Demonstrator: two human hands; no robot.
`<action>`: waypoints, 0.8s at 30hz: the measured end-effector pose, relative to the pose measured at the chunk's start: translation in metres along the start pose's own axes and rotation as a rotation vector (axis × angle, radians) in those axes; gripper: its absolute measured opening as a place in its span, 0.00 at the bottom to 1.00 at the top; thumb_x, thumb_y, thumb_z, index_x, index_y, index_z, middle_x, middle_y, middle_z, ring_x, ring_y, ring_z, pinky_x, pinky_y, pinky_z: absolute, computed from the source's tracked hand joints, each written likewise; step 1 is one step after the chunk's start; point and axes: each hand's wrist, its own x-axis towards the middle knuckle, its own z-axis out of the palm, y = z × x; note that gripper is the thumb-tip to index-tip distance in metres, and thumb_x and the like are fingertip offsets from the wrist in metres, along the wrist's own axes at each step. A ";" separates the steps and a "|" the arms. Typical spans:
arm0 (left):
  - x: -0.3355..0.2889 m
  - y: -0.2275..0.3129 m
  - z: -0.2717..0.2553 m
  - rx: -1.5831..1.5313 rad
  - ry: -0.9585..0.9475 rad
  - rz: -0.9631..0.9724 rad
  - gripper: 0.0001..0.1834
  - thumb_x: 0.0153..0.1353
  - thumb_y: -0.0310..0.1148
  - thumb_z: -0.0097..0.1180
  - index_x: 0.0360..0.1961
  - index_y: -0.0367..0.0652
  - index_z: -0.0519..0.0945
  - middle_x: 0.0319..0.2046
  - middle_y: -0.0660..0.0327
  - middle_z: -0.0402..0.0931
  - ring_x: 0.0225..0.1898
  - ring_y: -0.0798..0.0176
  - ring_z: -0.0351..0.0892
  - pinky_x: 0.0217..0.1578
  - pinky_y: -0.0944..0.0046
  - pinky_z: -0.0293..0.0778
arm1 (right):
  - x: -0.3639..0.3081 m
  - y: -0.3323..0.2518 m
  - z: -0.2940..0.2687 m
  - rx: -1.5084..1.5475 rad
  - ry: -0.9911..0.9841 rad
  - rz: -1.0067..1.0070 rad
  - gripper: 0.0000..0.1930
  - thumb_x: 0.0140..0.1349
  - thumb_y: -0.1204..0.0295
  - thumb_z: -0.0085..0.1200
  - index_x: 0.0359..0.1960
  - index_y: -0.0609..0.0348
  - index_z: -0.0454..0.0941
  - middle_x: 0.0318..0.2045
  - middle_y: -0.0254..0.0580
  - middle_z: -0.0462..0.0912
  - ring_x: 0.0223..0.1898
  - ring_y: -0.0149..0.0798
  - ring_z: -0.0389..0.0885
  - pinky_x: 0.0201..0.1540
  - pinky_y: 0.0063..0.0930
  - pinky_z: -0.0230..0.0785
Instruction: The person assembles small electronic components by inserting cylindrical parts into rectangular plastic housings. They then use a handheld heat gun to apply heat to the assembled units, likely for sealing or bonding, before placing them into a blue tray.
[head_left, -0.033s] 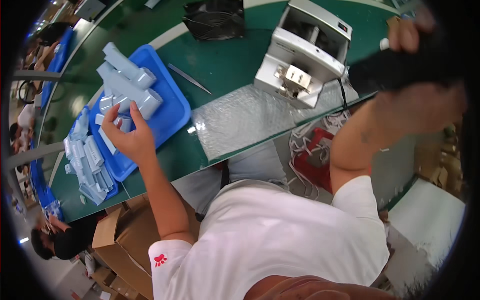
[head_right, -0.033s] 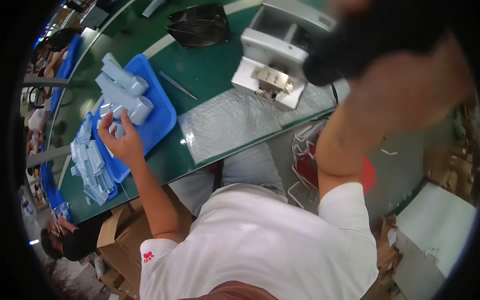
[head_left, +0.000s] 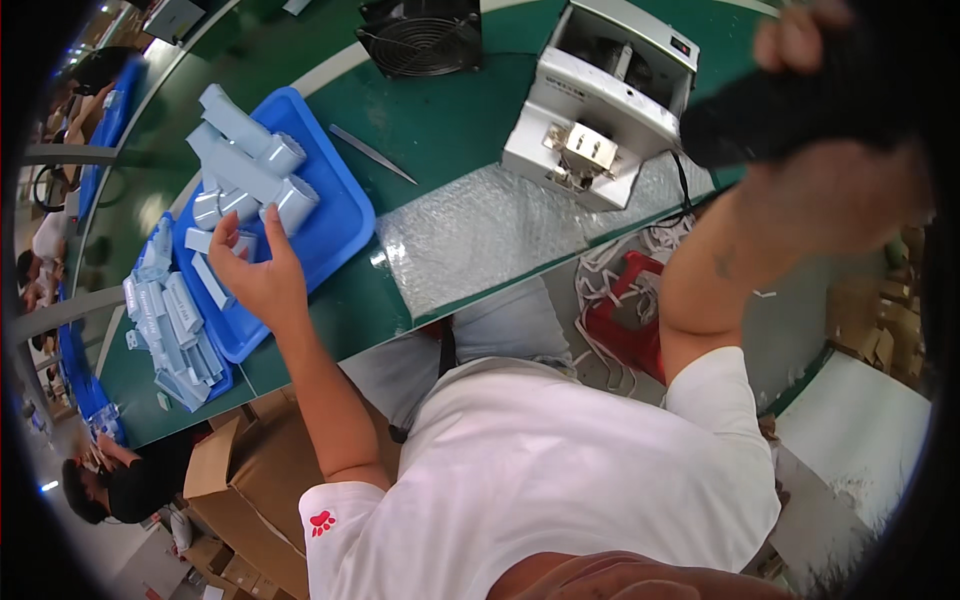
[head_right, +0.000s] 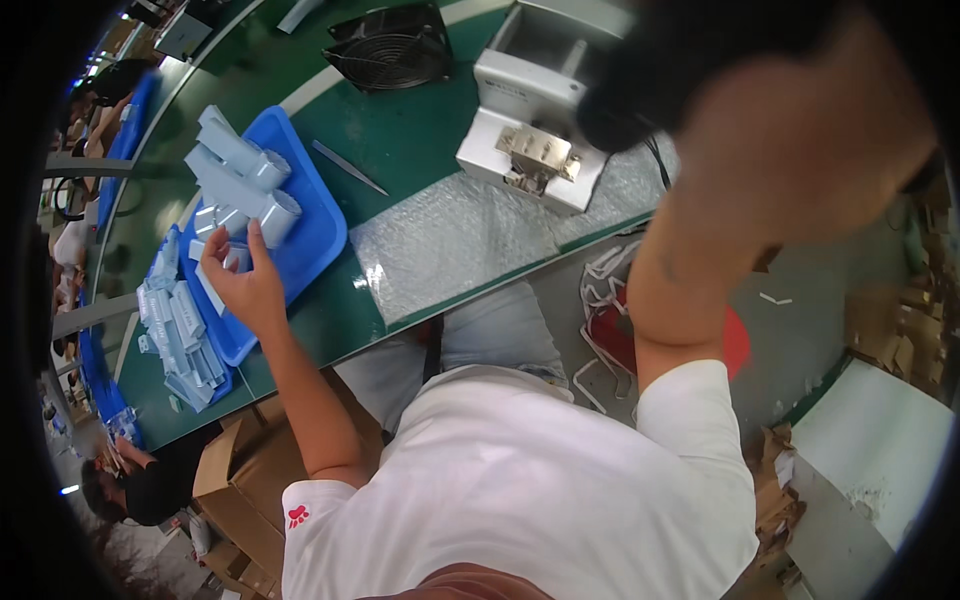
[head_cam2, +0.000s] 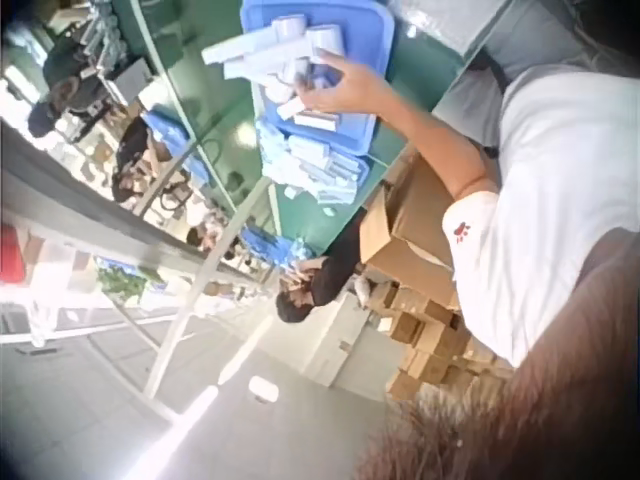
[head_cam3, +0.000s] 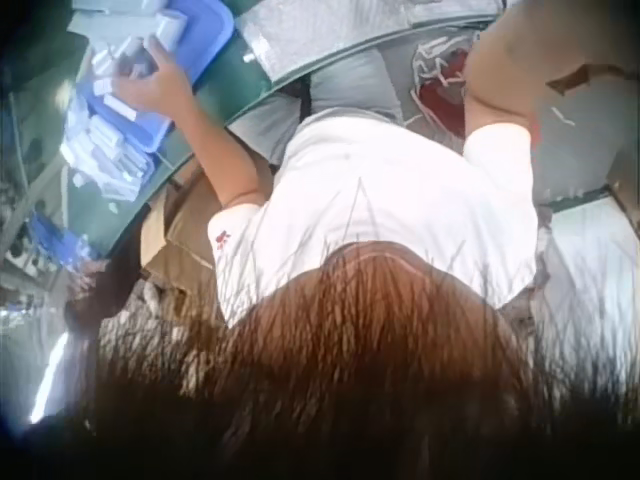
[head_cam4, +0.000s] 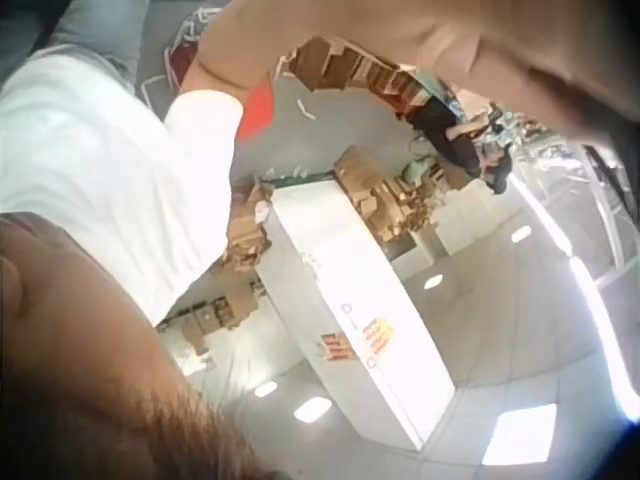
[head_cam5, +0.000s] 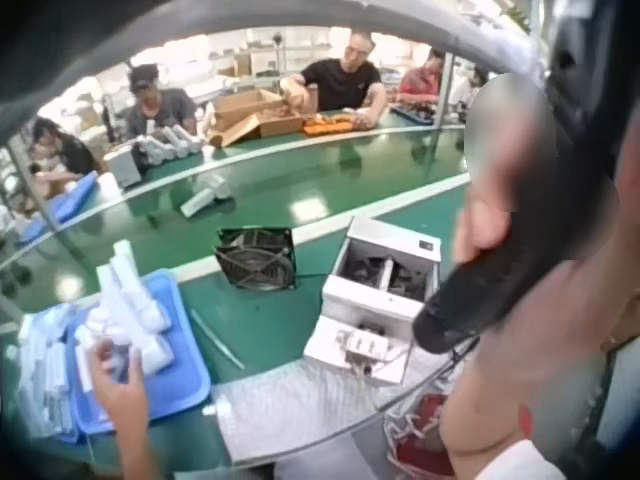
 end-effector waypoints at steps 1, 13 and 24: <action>-0.005 0.002 0.002 0.002 -0.098 -0.038 0.31 0.61 0.43 0.72 0.59 0.38 0.76 0.51 0.54 0.80 0.51 0.55 0.81 0.55 0.55 0.74 | 0.000 0.008 0.019 -0.059 0.013 -0.058 0.31 0.68 0.47 0.53 0.56 0.65 0.66 0.40 0.48 0.71 0.31 0.35 0.73 0.34 0.28 0.68; 0.017 0.012 0.023 -0.205 -0.418 -0.384 0.39 0.59 0.53 0.72 0.57 0.31 0.72 0.46 0.49 0.81 0.45 0.61 0.80 0.50 0.60 0.75 | -0.007 0.042 0.098 -0.353 -0.080 -0.383 0.21 0.76 0.51 0.48 0.45 0.61 0.72 0.30 0.42 0.79 0.20 0.31 0.76 0.23 0.25 0.71; -0.032 0.037 0.000 -0.531 -0.237 0.129 0.33 0.46 0.35 0.80 0.51 0.37 0.76 0.46 0.55 0.73 0.48 0.52 0.76 0.51 0.56 0.73 | -0.017 0.024 0.068 -0.014 0.012 0.035 0.24 0.73 0.47 0.46 0.41 0.59 0.74 0.30 0.42 0.79 0.22 0.32 0.76 0.25 0.26 0.71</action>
